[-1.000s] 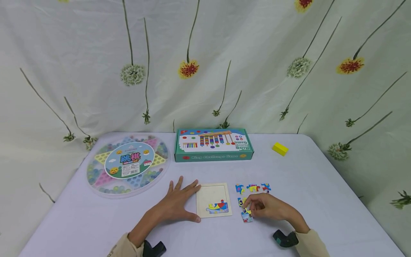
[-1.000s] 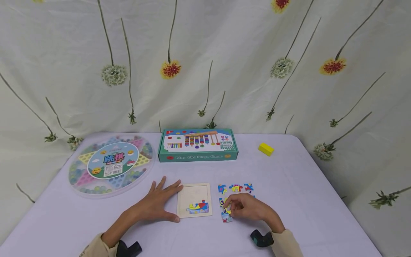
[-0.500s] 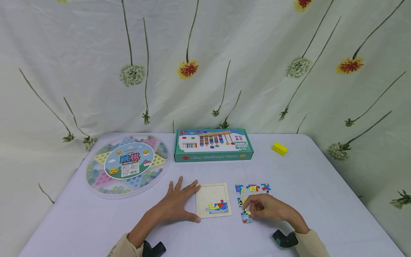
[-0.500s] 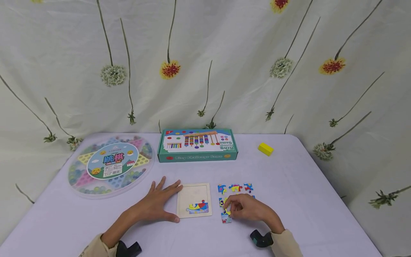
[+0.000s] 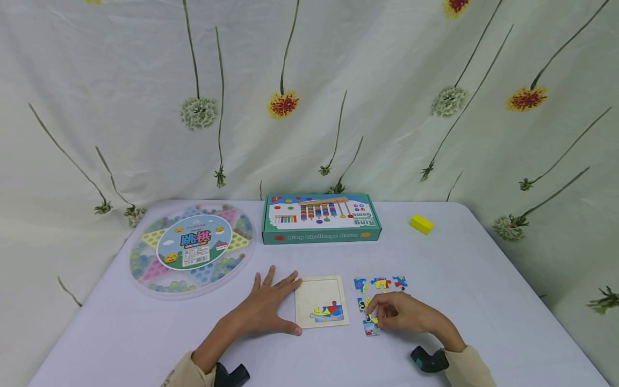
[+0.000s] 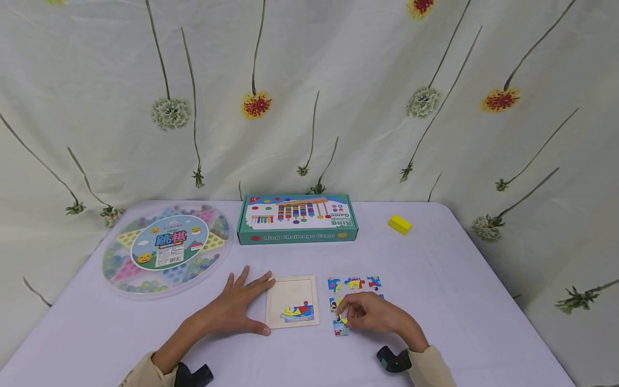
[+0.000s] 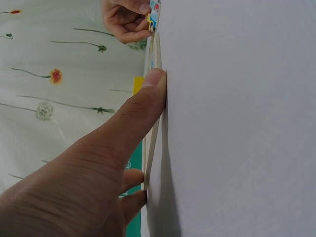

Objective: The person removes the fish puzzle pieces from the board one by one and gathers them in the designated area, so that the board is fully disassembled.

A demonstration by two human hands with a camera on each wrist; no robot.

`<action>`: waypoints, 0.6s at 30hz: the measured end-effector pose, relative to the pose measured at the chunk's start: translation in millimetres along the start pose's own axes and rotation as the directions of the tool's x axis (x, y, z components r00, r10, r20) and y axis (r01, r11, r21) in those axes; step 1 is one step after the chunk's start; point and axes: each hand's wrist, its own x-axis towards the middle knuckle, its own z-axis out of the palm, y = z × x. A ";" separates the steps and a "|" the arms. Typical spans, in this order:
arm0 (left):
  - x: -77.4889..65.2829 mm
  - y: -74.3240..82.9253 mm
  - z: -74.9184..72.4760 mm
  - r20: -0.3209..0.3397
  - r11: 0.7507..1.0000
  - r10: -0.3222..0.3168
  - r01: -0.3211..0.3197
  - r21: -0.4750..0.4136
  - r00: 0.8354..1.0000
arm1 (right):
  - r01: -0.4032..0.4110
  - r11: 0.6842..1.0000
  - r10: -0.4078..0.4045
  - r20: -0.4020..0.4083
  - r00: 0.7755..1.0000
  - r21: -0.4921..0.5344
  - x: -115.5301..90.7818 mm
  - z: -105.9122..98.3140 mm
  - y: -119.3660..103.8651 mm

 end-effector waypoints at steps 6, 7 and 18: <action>0.4 0.1 -0.4 0.002 1.000 0.001 -0.001 0.009 1.000 | -0.005 1.000 0.005 -0.006 1.000 -0.004 0.2 0.1 -0.2; 0.1 0.1 -0.4 0.002 1.000 0.001 -0.001 0.011 1.000 | -0.005 1.000 0.005 -0.006 1.000 -0.006 0.3 0.2 -0.1; -1.3 0.9 -0.9 -0.001 1.000 0.009 -0.009 -0.005 1.000 | -0.014 1.000 0.013 -0.020 1.000 -0.013 0.8 0.7 1.9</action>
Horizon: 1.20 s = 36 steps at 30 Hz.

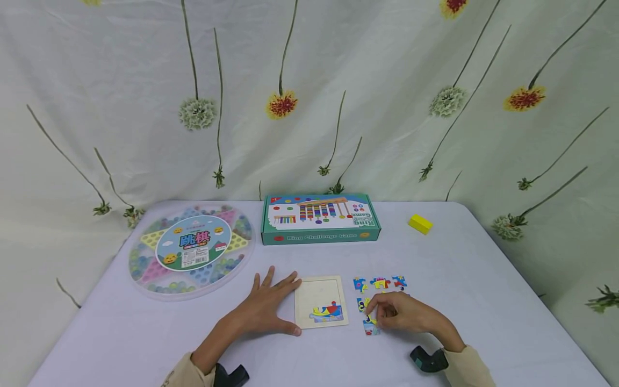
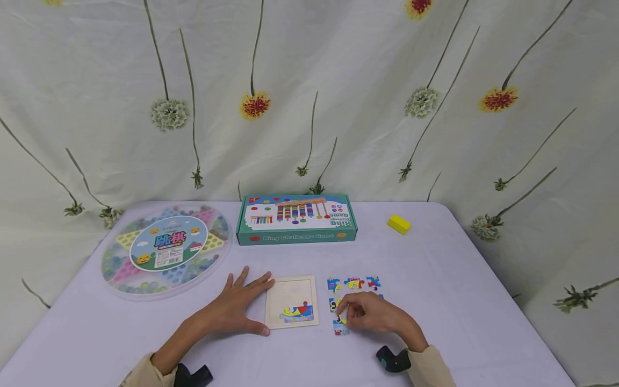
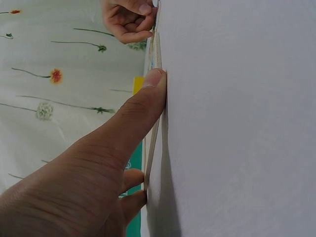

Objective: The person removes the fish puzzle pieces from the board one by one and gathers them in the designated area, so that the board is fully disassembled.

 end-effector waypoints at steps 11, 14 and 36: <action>0.4 -0.3 0.0 -0.001 1.000 -0.001 0.001 0.002 1.000 | 0.003 1.000 -0.003 0.001 1.000 0.008 -0.1 -0.4 -0.6; 0.7 -0.5 0.0 -0.001 1.000 -0.001 0.001 0.003 1.000 | 0.013 1.000 -0.013 0.003 1.000 0.021 0.2 -0.2 -0.6; -1.0 0.4 -0.7 0.008 1.000 -0.006 0.006 0.006 1.000 | 0.102 0.993 -0.110 -0.130 0.985 -0.061 26.7 8.8 -16.4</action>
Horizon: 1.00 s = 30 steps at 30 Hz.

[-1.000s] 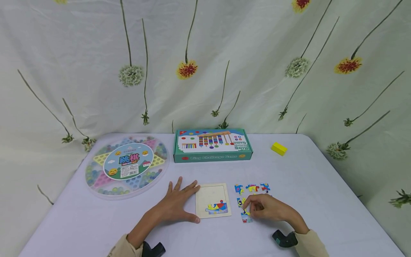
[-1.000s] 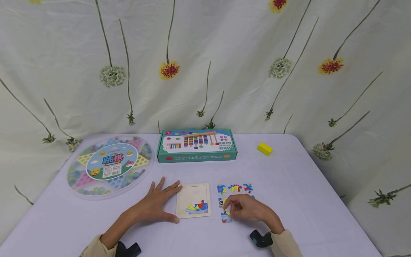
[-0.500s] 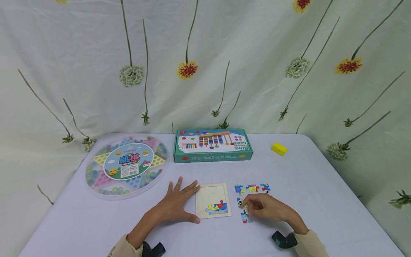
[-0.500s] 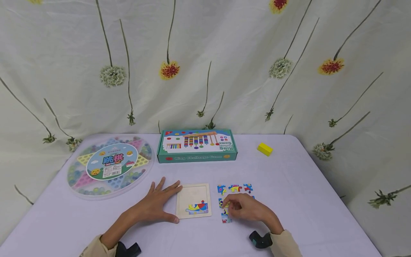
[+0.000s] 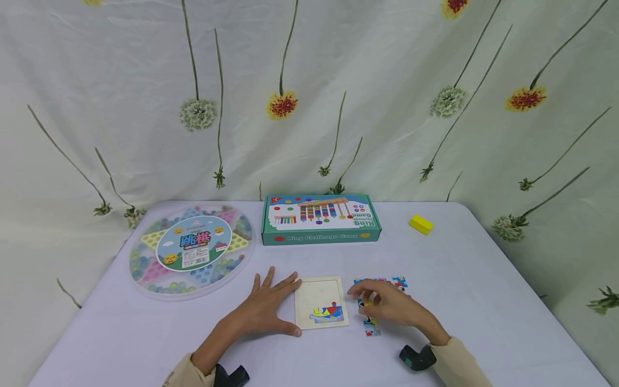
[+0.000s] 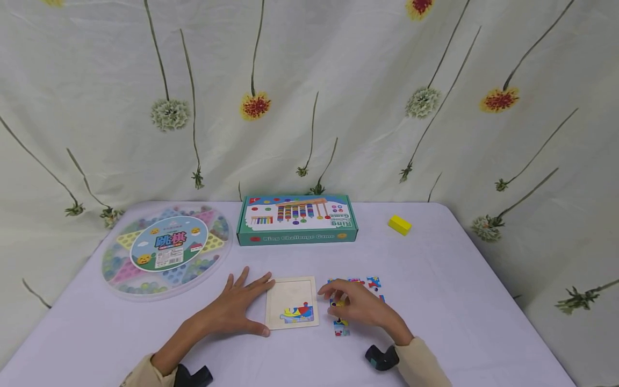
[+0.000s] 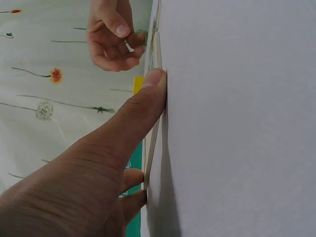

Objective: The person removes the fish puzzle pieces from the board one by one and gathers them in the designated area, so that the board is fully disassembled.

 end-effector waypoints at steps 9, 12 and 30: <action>0.9 -1.1 0.9 0.007 1.000 -0.008 0.008 0.005 1.000 | 0.029 0.999 -0.029 0.056 0.998 0.015 20.4 12.0 -14.6; 0.7 -1.1 1.4 0.007 1.000 -0.006 0.006 0.003 1.000 | 0.046 0.999 -0.046 0.097 0.994 0.002 27.1 15.1 -16.7; 0.9 -0.4 1.1 -0.002 1.000 -0.010 0.010 0.002 1.000 | 0.094 0.992 -0.081 0.138 0.987 -0.085 41.2 29.2 -15.4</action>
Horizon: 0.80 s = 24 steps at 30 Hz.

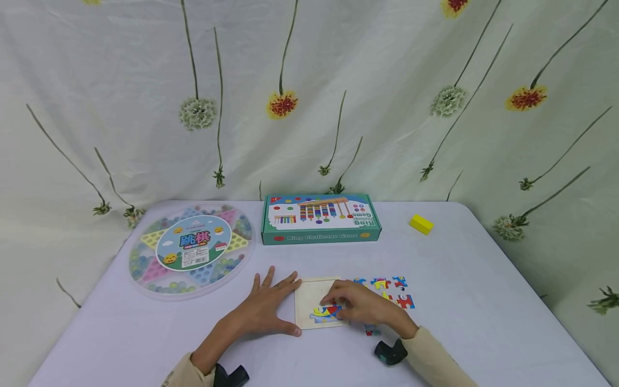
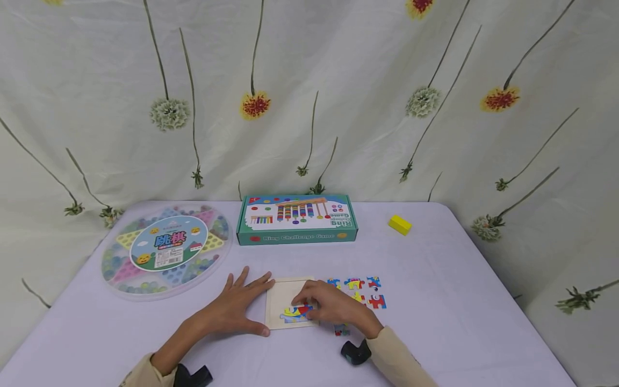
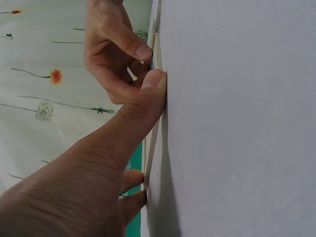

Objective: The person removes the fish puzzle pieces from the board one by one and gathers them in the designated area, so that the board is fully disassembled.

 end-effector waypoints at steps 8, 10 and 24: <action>0.4 -0.5 0.0 0.001 1.000 0.001 -0.001 0.002 1.000 | 0.008 1.000 -0.008 -0.001 1.000 -0.012 0.3 1.3 0.3; 0.8 -0.6 0.0 0.003 1.000 0.000 0.000 0.003 1.000 | 0.006 1.000 -0.006 -0.003 1.000 -0.005 0.0 1.3 -0.1; 0.5 -0.3 -0.9 0.004 1.000 0.002 -0.002 0.002 1.000 | 0.012 1.000 -0.012 -0.002 1.000 -0.010 -0.2 2.6 0.7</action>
